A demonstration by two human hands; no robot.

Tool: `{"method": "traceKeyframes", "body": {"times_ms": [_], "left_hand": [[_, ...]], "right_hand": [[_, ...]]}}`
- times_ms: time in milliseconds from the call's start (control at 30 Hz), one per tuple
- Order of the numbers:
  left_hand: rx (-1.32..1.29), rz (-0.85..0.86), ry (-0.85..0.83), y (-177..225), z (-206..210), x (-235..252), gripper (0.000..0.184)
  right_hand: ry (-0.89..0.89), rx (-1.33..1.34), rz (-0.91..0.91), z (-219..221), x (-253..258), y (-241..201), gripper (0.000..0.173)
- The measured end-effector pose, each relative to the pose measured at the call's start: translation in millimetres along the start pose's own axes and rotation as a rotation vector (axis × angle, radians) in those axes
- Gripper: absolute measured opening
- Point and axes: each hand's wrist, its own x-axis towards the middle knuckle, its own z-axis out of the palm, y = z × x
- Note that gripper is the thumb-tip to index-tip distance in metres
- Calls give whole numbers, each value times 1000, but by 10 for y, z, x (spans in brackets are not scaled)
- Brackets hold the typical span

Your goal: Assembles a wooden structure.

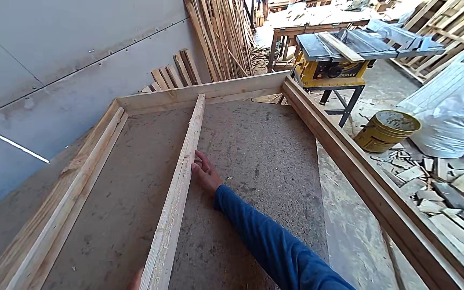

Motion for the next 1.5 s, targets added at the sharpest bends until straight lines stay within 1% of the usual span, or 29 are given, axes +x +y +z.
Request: {"method": "traceKeyframes", "body": {"times_ms": [67,167,233,333,533,700,900,1300,1400,1500], "left_hand": [[4,-2,-11,-15,7,-4,90],[-14,26,3,-161,35,17,92],[-19,20,-17,-104,17,6,91],[-10,18,4,-80,15,-7,90],[-9,15,-12,19,3,-28,89],[4,43,14,-152,43,-19,92],[18,44,-18,-13,43,15,91],[2,43,-45,-7,61,22,90],[24,48,-28,-7,76,29,90],[10,28,-71,-17,53,16,91]], "right_hand": [[3,12,-6,-2,-6,3,62],[0,39,-7,-6,-24,-9,63],[2,46,-5,-4,-27,-11,63],[1,47,-12,1,-35,-19,63],[-9,20,-39,-12,-21,34,63],[2,22,-33,-9,-40,29,63],[-9,16,-46,-32,-41,18,62],[-7,6,-64,-41,-55,3,61],[-7,25,-51,-41,-61,-8,61],[-12,30,-51,-50,-56,1,62]]}}
